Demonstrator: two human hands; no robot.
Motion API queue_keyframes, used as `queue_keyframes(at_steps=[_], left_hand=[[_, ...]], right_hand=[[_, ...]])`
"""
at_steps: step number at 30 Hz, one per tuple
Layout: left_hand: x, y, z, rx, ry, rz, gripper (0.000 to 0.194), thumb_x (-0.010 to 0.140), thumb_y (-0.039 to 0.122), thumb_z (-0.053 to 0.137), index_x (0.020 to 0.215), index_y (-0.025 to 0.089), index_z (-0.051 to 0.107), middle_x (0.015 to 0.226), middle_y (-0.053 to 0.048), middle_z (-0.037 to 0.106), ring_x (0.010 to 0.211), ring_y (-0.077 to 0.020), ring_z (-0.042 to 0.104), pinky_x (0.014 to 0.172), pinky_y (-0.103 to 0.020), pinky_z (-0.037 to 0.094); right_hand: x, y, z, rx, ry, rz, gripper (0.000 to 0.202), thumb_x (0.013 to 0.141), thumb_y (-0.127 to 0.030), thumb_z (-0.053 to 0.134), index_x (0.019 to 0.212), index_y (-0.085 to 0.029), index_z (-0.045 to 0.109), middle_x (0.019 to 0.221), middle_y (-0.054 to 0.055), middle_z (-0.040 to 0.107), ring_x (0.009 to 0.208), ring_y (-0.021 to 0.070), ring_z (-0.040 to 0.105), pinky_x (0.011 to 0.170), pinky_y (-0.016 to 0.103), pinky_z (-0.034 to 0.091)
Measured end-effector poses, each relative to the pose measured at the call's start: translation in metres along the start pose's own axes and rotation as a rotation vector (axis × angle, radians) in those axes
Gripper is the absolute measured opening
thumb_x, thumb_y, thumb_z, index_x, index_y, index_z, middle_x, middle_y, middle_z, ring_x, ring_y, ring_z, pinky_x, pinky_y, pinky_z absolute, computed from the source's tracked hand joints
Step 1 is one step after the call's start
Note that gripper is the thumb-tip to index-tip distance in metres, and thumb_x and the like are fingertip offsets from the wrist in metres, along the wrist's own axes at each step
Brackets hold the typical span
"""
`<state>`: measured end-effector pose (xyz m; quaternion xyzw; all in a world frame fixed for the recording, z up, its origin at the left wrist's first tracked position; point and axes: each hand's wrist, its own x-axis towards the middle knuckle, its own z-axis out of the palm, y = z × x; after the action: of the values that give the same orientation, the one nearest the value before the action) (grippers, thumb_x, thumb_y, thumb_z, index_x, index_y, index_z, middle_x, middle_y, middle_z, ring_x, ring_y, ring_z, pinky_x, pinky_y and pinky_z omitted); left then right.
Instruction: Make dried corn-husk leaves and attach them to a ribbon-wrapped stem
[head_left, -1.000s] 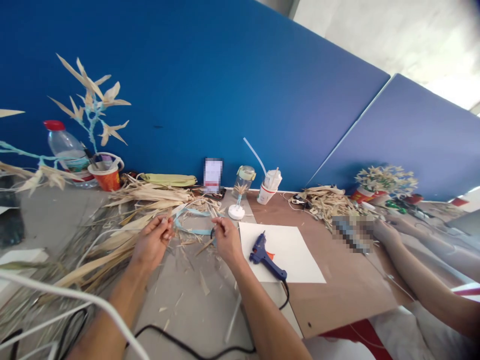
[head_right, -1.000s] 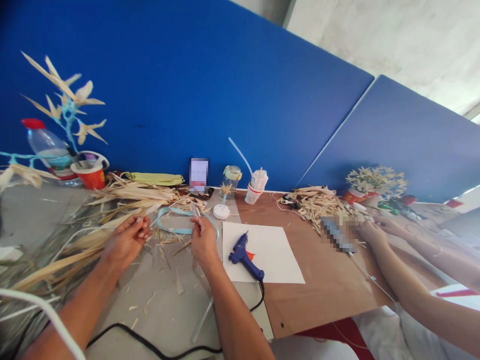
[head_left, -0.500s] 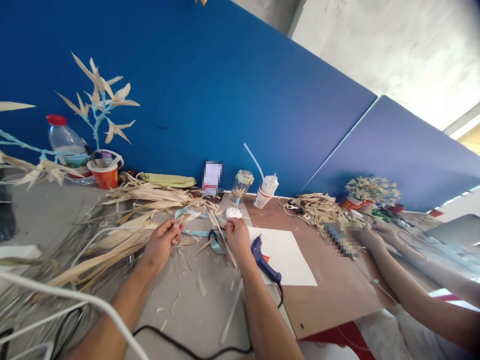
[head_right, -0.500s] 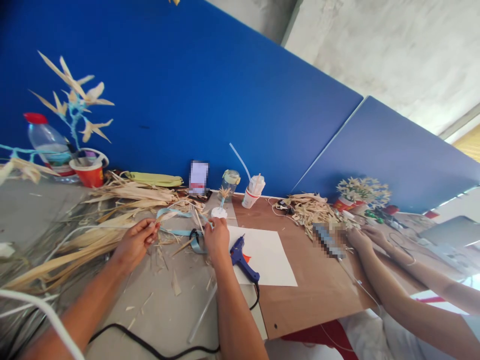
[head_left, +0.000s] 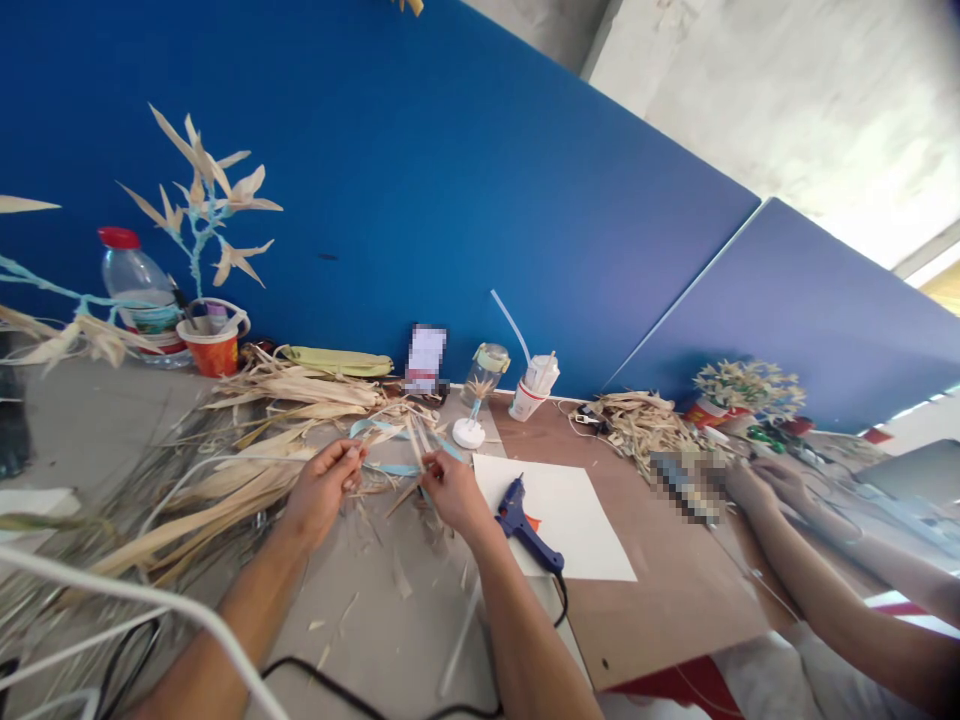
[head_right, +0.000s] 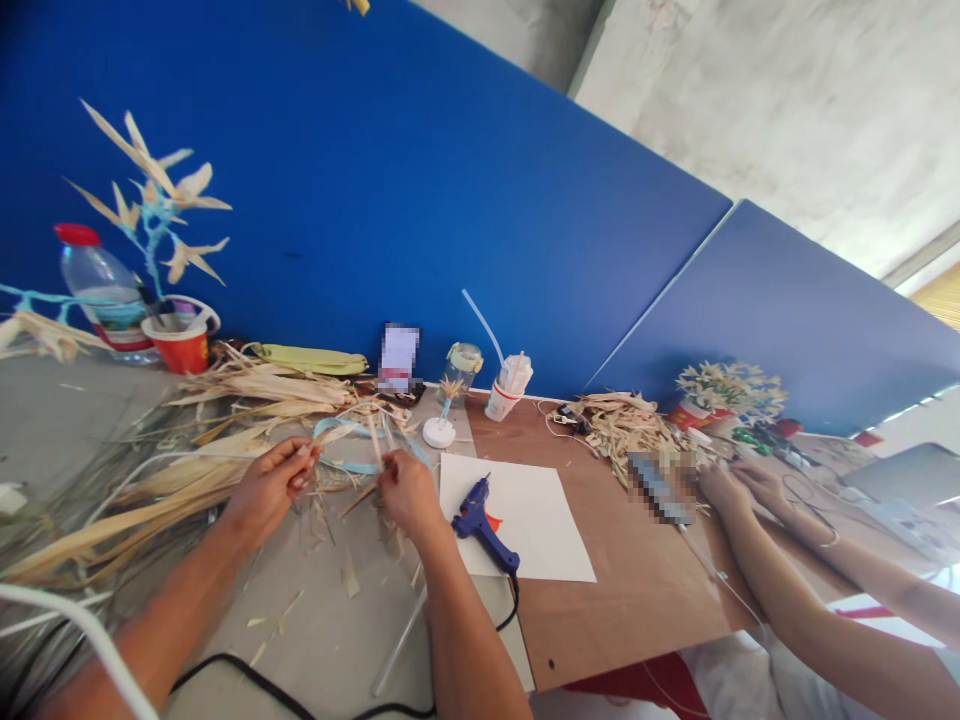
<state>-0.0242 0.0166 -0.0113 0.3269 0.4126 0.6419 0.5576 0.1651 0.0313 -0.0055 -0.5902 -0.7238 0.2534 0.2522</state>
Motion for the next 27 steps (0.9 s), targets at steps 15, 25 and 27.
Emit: queue_keyframes(at_steps=[15, 25, 27], left_hand=[[-0.001, -0.003, 0.001, 0.029, 0.005, -0.019, 0.034, 0.055, 0.038, 0.08, 0.073, 0.015, 0.063, 0.069, 0.001, 0.061, 0.046, -0.0037, 0.037, 0.047, -0.02, 0.027], [-0.001, -0.006, -0.002, 0.108, -0.095, -0.006, 0.031, 0.062, 0.039, 0.076, 0.077, 0.016, 0.063, 0.067, 0.002, 0.057, 0.05, -0.0073, 0.038, 0.05, -0.023, 0.029], [-0.001, -0.007, -0.005, 0.122, -0.135, 0.003, 0.03, 0.065, 0.041, 0.075, 0.08, 0.017, 0.064, 0.065, 0.003, 0.055, 0.052, -0.0085, 0.04, 0.051, -0.023, 0.03]], right_hand=[[0.001, 0.002, 0.002, -0.522, 0.042, 0.154, 0.041, 0.082, -0.035, 0.06, 0.119, -0.016, 0.058, 0.103, 0.015, 0.07, 0.101, 0.0295, 0.062, 0.085, 0.038, 0.041], [0.004, 0.006, 0.0, -0.4, 0.045, 0.145, 0.032, 0.082, -0.024, 0.055, 0.112, -0.018, 0.062, 0.103, 0.012, 0.071, 0.098, 0.0261, 0.063, 0.084, 0.036, 0.04], [0.006, 0.012, -0.003, -0.25, 0.066, 0.152, 0.031, 0.081, -0.021, 0.054, 0.111, -0.019, 0.063, 0.094, 0.008, 0.071, 0.091, 0.0227, 0.064, 0.08, 0.033, 0.042]])
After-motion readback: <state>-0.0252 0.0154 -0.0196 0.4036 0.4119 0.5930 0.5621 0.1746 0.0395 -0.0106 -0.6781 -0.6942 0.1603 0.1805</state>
